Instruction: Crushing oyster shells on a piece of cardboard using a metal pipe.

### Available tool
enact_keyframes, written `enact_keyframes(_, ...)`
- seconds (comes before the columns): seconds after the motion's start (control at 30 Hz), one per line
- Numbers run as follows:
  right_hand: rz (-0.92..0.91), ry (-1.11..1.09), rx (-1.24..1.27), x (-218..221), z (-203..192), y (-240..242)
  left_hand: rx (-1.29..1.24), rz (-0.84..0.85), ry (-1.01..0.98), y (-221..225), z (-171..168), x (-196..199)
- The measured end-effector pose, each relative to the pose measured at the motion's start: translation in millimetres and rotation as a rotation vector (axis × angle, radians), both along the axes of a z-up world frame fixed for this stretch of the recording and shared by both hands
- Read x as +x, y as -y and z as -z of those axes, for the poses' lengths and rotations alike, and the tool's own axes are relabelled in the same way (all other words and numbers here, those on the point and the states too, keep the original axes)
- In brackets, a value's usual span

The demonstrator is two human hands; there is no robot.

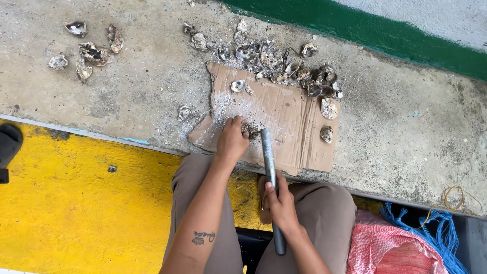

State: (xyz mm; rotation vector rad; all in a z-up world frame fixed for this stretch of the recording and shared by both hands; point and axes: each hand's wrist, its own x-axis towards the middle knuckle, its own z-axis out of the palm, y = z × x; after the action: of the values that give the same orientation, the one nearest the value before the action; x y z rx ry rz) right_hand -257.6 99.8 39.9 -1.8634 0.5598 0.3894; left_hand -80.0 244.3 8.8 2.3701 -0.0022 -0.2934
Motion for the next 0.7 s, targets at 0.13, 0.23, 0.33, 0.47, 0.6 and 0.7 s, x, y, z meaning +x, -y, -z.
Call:
enact_keyframes(0.13, 0.043, 0.179, 0.016, -3, 8, 2, 0.016, -0.001, 0.001, -1, -7, -1)
enact_keyframes(0.23, 0.008, 0.011, 0.03, 0, 7, 1, 0.047, -0.007, -0.029, 0, -6, 0)
enact_keyframes(0.33, -0.004, 0.046, 0.017, -2, 0, 0, 0.058, 0.002, -0.057, 0, -4, 0)
enact_keyframes(0.47, 0.04, 0.188, 0.04, -4, -1, 0, 0.057, 0.003, -0.024, -1, -13, 0)
enact_keyframes(0.6, -0.025, 0.047, -0.007, -2, 3, 1, 0.07, 0.014, -0.079, 0, -15, 0)
enact_keyframes(0.7, -0.005, 0.086, 0.01, -4, 6, 0, 0.069, 0.021, -0.086, -1, -18, 3)
